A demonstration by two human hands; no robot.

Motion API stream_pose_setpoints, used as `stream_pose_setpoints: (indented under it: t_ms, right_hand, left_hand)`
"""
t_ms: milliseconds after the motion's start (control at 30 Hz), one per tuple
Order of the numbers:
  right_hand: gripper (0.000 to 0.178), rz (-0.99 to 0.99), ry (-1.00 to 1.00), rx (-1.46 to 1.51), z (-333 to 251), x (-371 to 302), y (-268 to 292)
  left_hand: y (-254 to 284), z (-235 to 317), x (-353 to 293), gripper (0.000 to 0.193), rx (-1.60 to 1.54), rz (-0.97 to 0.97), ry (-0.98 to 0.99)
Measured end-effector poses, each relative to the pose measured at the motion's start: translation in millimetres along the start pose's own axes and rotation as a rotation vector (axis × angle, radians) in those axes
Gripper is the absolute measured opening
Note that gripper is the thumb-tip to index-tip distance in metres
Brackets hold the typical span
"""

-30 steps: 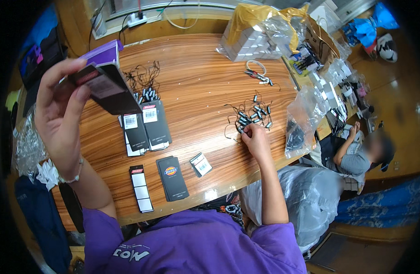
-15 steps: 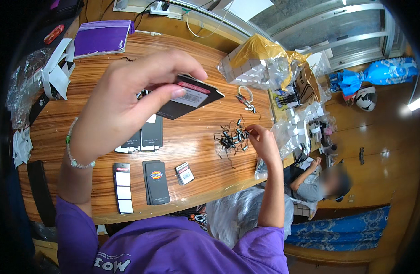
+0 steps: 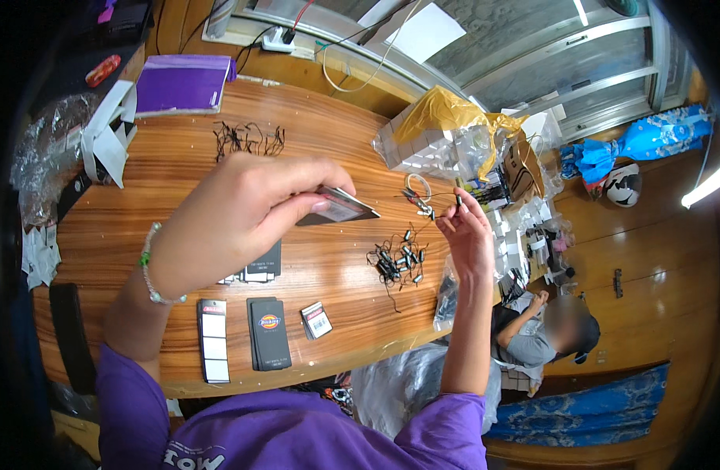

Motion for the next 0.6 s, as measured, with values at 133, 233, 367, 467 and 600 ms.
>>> stream_pose_setpoints:
  t_ms: [133,233,367,467,600]
  right_hand:
    - [0.017,-0.188,0.095,0.397,12,15,-44]
    - [0.013,-0.370,0.263,0.383,9,11,-112]
    - [0.011,-0.433,0.398,0.429,7,-3,-167]
    - [0.012,-0.481,0.295,0.537,13,-1,-179]
    - [0.016,-0.440,0.190,0.702,22,18,-163]
  left_hand:
    - [-10,-7,1,0.014,0.027,-0.082,0.059]
    - [-11,-9,2,0.014,-0.054,-0.078,0.032]
    - [-12,-5,9,0.015,-0.072,-0.022,0.030]
    - [-10,-14,5,0.014,-0.147,-0.066,0.236]
    - [-12,-15,10,0.013,-0.006,-0.131,0.291]
Point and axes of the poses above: each hand's wrist, its own x-axis towards the middle knuckle, its own y-axis out of the back of the hand, z = x × y, the point moved 2 cm from there along x, towards the middle knuckle, and after that the axes turned 9 degrees about -y, right-handed, at the moved point
